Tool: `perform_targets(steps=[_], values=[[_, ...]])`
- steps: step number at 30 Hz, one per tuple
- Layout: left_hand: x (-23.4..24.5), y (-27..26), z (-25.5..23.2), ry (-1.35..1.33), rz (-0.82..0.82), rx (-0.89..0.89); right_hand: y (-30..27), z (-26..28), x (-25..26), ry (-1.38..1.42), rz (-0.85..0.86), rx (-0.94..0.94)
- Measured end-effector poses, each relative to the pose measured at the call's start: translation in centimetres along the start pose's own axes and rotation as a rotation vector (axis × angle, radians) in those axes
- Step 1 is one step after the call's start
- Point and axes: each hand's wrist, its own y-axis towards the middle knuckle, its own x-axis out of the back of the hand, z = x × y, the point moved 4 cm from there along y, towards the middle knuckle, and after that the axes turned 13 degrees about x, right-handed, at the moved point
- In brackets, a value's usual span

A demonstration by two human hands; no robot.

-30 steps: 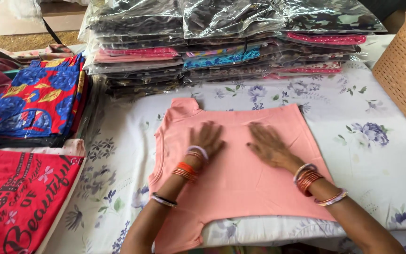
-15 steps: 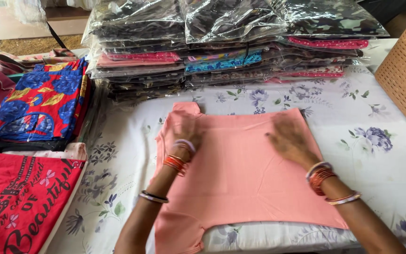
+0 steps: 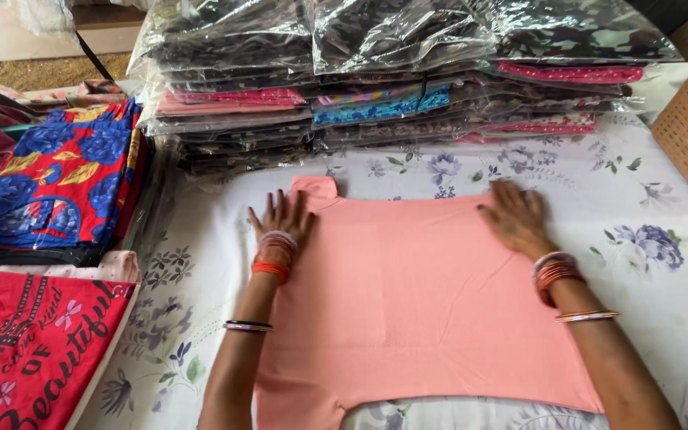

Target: Fold various shirts and garments and organize them into boxes.

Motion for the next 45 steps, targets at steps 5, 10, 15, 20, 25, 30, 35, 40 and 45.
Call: perform_targets(steps=[5, 10, 15, 20, 25, 30, 35, 40, 45], values=[[1.2, -0.7, 1.3, -0.024, 0.203, 0.173, 0.5, -5.1, -3.0, 0.141, -0.289, -0.041], [2.3, -1.0, 1.0, 0.058, 0.076, 0.125, -0.7, -6.5, -4.7, 0.021, -0.391, -0.201], [6.7, -5.3, -0.1, 0.117, -0.237, -0.163, -5.9, -5.4, -2.7, -0.200, -0.454, -0.169], [11.5, -17.1, 3.2, -0.495, -0.137, -0.414, -16.5, 0.5, 0.4, 0.263, -0.192, 0.170], [14.1, -28.9, 7.9, -0.631, 0.235, -0.394, -27.2, 7.0, 2.5, 0.313, -0.220, 0.370], [13.4, -34.8, 9.1, -0.545, 0.344, -0.490, -31.6, 7.8, 0.2, 0.352, -0.273, 0.406], [11.8, -35.5, 9.5, -0.385, 0.166, -0.433, -32.4, 7.2, -0.9, 0.332, -0.275, 0.338], [12.6, -35.1, 9.7, -0.412, 0.158, -0.531, -32.3, 6.7, -2.1, 0.284, -0.265, 0.344], [14.3, -33.0, 8.4, -0.417, 0.175, -0.513, -31.5, 7.6, -1.5, 0.285, -0.288, 0.335]])
